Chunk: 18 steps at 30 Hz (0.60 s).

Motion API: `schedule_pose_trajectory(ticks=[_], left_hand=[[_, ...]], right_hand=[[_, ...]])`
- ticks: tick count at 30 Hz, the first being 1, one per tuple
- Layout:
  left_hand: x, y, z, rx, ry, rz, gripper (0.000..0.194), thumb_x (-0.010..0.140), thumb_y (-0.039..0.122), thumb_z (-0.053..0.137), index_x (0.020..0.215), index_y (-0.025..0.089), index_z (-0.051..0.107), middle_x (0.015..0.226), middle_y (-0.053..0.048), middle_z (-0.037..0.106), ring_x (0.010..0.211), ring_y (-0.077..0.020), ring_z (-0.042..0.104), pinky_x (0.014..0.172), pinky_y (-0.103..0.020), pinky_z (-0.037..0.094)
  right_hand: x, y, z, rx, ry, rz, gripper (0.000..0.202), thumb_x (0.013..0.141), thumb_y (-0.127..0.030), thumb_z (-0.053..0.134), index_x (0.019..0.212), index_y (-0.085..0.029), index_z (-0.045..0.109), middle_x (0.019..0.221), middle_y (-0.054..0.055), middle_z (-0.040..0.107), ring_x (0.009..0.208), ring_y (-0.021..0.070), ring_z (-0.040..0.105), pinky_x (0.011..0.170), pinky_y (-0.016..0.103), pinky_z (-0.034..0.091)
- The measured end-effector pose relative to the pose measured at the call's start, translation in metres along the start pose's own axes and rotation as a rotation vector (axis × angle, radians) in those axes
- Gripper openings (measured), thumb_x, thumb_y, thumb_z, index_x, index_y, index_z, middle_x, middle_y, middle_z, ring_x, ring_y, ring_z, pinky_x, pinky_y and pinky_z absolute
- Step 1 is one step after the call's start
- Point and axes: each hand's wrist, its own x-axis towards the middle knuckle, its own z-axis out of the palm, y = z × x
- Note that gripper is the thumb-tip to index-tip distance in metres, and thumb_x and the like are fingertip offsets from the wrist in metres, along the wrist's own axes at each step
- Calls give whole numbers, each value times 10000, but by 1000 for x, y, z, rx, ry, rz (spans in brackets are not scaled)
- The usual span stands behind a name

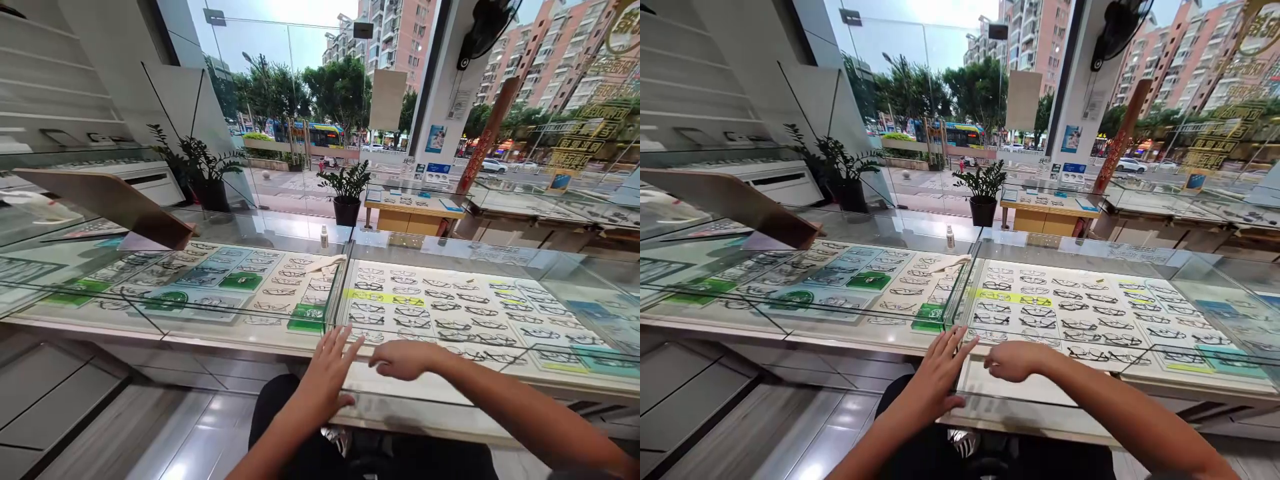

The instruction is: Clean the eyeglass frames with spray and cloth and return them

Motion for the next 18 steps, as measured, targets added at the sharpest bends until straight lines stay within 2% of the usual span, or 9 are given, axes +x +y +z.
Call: schedule_pose_trajectory(ticks=[1, 2, 5, 8, 11, 14, 16, 18], left_hand=[[3, -1, 2, 19, 43, -12, 1322, 643, 288, 1026, 1733, 394, 286, 1835, -137, 212, 1698, -429, 185, 1344, -675, 270], [5, -2, 3, 34, 79, -21, 1305, 640, 293, 1030, 1724, 389, 310, 1834, -137, 219, 1699, -432, 178, 1346, -674, 261], [10, 1, 4, 76, 165, -77, 1214, 673, 272, 1011, 1702, 356, 372, 1829, -143, 238, 1703, -431, 165, 1355, -667, 224], [15, 8, 9, 105, 245, -172, 1051, 783, 233, 922, 1694, 324, 406, 1820, -157, 260, 1702, -437, 161, 1349, -676, 210], [21, 13, 19, 114, 315, -262, 887, 878, 235, 819, 1681, 280, 444, 1808, -181, 281, 1696, -450, 176, 1339, -683, 219], [30, 15, 26, 108, 360, -343, 846, 908, 252, 778, 1684, 239, 442, 1807, -206, 266, 1693, -463, 172, 1336, -691, 219], [36, 17, 29, 105, 384, -393, 847, 915, 258, 766, 1691, 229, 428, 1807, -216, 257, 1692, -467, 168, 1333, -691, 224], [42, 19, 32, 111, 410, -434, 834, 927, 260, 750, 1692, 222, 421, 1802, -227, 258, 1692, -466, 168, 1327, -688, 235]], right_hand=[[-34, -10, -12, -6, -40, 12, 324, 984, -310, 606, 1245, -267, 794, 1297, 115, 797, 1164, 315, 741, 981, 431, 553], [-68, -21, -24, 13, -4, 58, 352, 1031, -379, 560, 1306, -312, 770, 1352, 98, 780, 1229, 314, 721, 1036, 453, 537], [-159, -55, -54, 81, 342, 141, 390, 1080, -561, 493, 1372, -415, 706, 1454, 78, 714, 1341, 282, 656, 1128, 452, 491], [-220, -78, -61, 103, 637, 151, 358, 1065, -578, 500, 1293, -441, 738, 1425, 114, 693, 1354, 304, 619, 1123, 487, 466], [-254, -86, -50, 139, 820, 177, 304, 1027, -558, 542, 1216, -480, 768, 1351, 126, 697, 1321, 328, 608, 1080, 546, 450], [-271, -81, -34, 127, 918, 202, 326, 1003, -489, 545, 1261, -558, 733, 1313, 139, 699, 1281, 347, 621, 1045, 603, 452], [-280, -71, -24, 49, 915, 183, 400, 1010, -447, 486, 1302, -640, 678, 1300, 146, 694, 1256, 347, 627, 1028, 628, 444], [-289, -58, -13, -100, 816, 141, 525, 1012, -453, 364, 1434, -692, 566, 1321, 173, 673, 1308, 366, 590, 998, 673, 416]])
